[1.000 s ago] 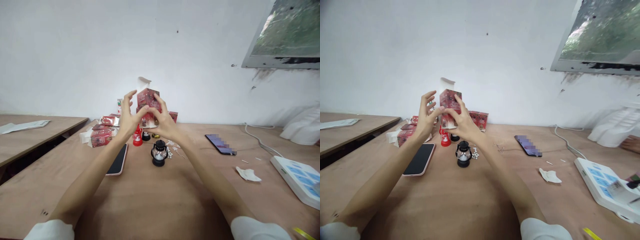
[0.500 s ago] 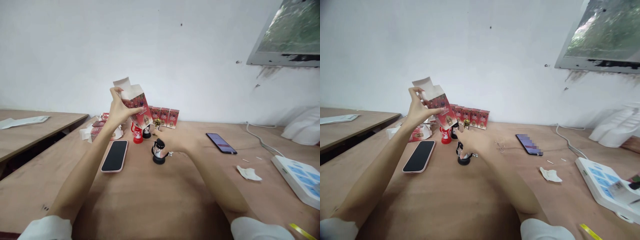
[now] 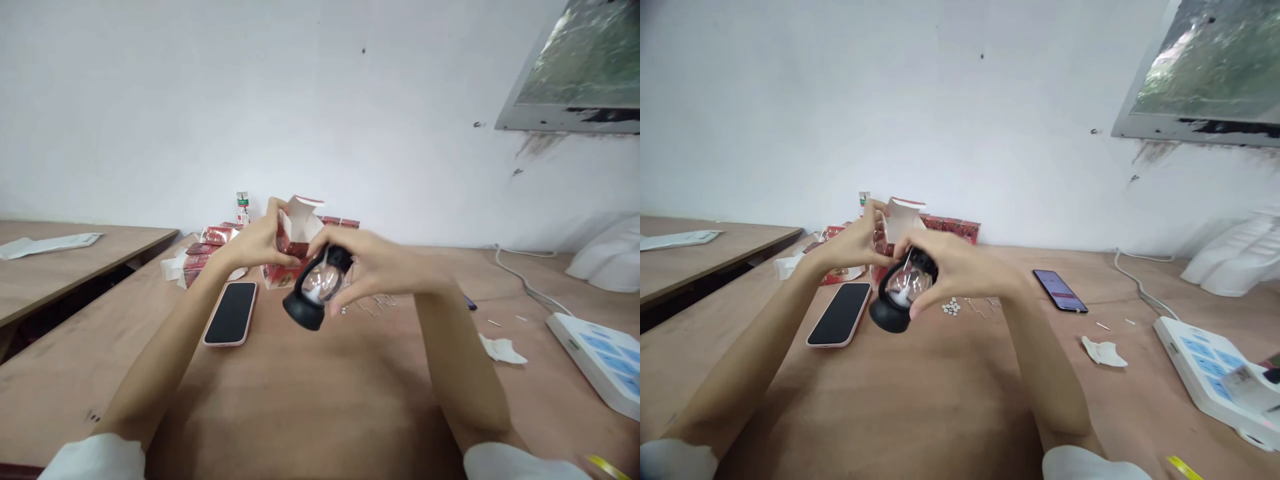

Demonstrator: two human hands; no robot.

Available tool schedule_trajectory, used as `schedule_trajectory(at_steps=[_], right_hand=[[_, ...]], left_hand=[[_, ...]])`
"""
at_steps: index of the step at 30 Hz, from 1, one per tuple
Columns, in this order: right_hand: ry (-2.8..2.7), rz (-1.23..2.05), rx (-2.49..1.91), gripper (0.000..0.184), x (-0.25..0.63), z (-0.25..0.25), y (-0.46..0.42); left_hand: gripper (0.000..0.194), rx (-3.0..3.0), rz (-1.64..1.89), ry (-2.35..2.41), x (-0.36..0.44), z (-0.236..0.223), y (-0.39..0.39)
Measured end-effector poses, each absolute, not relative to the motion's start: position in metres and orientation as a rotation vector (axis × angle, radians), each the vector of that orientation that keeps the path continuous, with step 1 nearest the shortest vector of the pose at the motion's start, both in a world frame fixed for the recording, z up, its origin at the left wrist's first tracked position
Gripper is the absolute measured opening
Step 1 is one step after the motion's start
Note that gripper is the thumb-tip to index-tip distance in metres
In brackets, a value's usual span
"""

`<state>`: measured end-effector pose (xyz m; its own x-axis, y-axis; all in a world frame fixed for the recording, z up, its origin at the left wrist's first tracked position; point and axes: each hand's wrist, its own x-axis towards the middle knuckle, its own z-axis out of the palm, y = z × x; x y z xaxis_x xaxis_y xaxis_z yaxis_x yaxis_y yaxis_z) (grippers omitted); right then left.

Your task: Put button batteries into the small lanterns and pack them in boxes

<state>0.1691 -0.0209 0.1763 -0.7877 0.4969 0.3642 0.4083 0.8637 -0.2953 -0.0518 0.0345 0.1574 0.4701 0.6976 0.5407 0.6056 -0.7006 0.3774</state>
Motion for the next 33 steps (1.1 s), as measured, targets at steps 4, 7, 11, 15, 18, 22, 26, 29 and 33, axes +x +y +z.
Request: schedule_trajectory(at_steps=[4,7,11,15,18,22,26,29,33], right_hand=[[-2.155,0.330,-0.537,0.057,0.194,0.185,-0.022],[-2.012,0.292,-0.592,0.055,0.199,0.182,-0.009],[-2.031,0.311,-0.807,0.052,0.201,0.180,0.006],[-2.024,0.259,-1.118,0.061,0.195,0.175,0.011],[-2.080,0.118,-1.153,0.066,0.181,0.169,0.011],[-2.123,-0.030,-1.073,0.058,0.162,0.162,0.013],[-2.019,-0.072,-1.020,0.050,0.156,0.161,0.020],[-2.035,-0.048,-0.917,0.035,0.157,0.161,0.024],[-2.211,0.112,-0.781,0.007,0.163,0.161,0.023]], left_hand=[[0.070,2.673,0.886,0.991,-0.040,0.157,0.022],[0.076,2.688,0.971,0.862,-0.033,0.157,0.017],[0.078,2.657,1.035,0.837,-0.033,0.154,0.018],[0.075,2.639,1.012,0.908,-0.029,0.145,0.027],[0.071,2.608,0.972,0.923,-0.023,0.137,0.033],[0.070,2.546,1.019,0.927,-0.021,0.132,0.039],[0.078,2.527,1.125,0.844,-0.027,0.134,0.044],[0.078,2.512,1.151,0.825,-0.028,0.138,0.042],[0.070,2.578,1.145,0.841,-0.027,0.144,0.036]])
